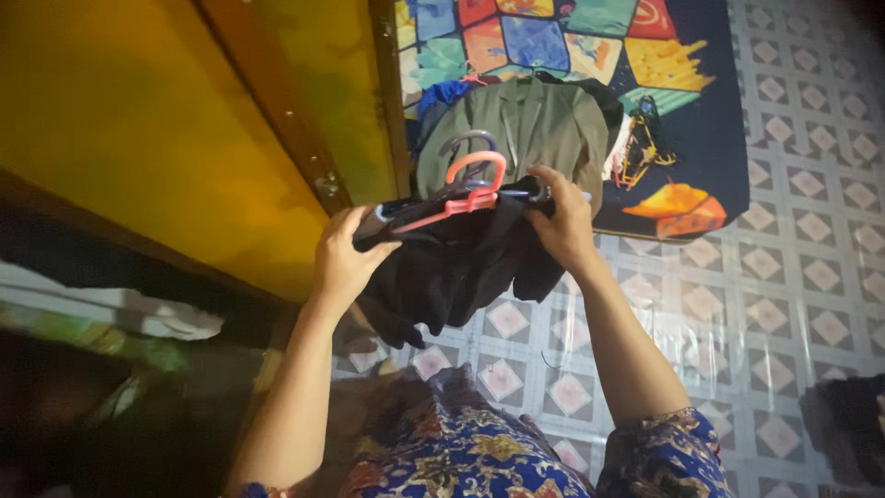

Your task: The person removes several garments from a wardrobe and places them on a bed. They take out a patterned dress, a beige shirt, a black shirt, a green patterned top, a white shirt, and a brown shirt, handling each item one at a time.

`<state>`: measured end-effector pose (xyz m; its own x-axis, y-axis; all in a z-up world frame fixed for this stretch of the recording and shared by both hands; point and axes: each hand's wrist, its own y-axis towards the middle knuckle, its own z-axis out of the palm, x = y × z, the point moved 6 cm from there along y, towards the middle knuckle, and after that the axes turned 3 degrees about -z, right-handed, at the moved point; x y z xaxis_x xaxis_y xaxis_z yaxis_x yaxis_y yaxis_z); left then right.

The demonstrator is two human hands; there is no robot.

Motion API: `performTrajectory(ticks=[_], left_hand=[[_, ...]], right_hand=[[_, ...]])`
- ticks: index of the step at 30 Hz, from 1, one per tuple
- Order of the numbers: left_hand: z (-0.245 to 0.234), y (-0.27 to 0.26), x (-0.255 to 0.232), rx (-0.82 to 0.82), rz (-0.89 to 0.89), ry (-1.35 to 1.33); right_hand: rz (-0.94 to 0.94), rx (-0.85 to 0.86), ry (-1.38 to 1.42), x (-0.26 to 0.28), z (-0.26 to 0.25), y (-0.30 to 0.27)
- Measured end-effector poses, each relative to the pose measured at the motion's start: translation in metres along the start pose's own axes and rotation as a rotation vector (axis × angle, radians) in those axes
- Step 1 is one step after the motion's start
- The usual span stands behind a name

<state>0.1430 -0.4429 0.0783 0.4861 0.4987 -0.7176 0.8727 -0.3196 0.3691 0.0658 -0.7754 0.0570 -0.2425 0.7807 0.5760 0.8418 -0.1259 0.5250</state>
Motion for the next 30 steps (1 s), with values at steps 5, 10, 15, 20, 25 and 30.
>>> performTrajectory(ticks=[5, 10, 15, 20, 25, 30], left_hand=[[0.032, 0.026, -0.013, -0.001, 0.187, 0.088], [0.059, 0.054, 0.004, -0.075, 0.097, 0.055], [0.101, 0.090, 0.022, -0.037, 0.079, 0.013], [0.135, 0.143, 0.034, 0.033, 0.082, -0.062], [0.158, 0.182, 0.051, 0.070, 0.058, -0.075], [0.183, 0.208, 0.061, 0.104, 0.033, -0.098]], right_hand=[[0.107, -0.103, 0.011, -0.035, -0.023, -0.010], [0.183, -0.170, -0.098, -0.068, -0.039, -0.006], [0.244, -0.218, -0.201, -0.105, -0.046, 0.012], [0.260, -0.243, -0.180, -0.145, -0.039, 0.062], [0.278, -0.303, -0.217, -0.177, -0.025, 0.088], [0.306, -0.329, -0.204, -0.210, -0.023, 0.118]])
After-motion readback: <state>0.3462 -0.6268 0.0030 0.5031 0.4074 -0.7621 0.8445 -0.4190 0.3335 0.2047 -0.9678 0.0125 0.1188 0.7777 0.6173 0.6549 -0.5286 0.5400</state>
